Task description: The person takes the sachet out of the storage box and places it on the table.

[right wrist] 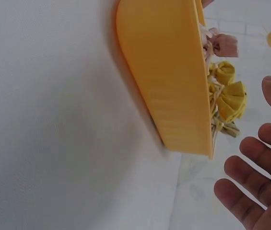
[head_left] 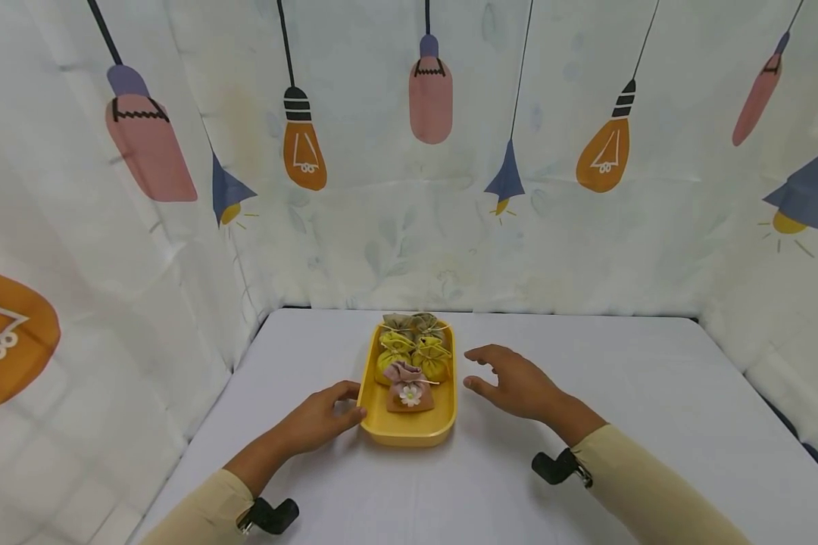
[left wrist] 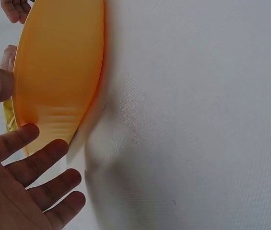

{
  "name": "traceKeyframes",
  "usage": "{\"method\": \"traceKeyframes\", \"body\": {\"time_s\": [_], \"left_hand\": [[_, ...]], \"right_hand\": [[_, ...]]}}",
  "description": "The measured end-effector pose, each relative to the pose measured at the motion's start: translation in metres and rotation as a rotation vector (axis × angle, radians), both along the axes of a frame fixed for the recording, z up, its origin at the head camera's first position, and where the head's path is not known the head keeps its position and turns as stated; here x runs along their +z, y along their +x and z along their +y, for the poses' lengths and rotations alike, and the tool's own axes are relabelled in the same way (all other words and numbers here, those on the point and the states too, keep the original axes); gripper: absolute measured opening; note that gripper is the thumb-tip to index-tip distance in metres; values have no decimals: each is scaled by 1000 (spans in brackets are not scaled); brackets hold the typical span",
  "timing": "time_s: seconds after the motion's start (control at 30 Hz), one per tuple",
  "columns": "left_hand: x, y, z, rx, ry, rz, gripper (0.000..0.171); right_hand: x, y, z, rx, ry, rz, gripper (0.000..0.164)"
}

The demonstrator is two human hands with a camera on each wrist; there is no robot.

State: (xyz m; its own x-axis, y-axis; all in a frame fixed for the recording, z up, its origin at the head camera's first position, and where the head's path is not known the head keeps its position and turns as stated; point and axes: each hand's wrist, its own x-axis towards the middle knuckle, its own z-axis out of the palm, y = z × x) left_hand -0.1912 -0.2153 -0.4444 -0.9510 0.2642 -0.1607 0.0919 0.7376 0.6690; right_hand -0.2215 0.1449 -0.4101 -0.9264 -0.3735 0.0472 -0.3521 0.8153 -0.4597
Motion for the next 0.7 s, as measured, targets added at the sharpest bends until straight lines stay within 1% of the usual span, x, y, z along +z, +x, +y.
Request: {"method": "traceKeyframes", "body": {"time_s": [0.3, 0.47, 0.7], "left_hand": [[-2, 0, 0, -7, 7, 7, 52], [-2, 0, 0, -10, 8, 6, 52], [-1, 0, 0, -15, 5, 6, 53]], "right_hand": [[-3, -2, -9, 3, -6, -21, 53], [-5, -4, -12, 31, -29, -21, 52], [-6, -5, -18, 79, -75, -7, 46]]}}
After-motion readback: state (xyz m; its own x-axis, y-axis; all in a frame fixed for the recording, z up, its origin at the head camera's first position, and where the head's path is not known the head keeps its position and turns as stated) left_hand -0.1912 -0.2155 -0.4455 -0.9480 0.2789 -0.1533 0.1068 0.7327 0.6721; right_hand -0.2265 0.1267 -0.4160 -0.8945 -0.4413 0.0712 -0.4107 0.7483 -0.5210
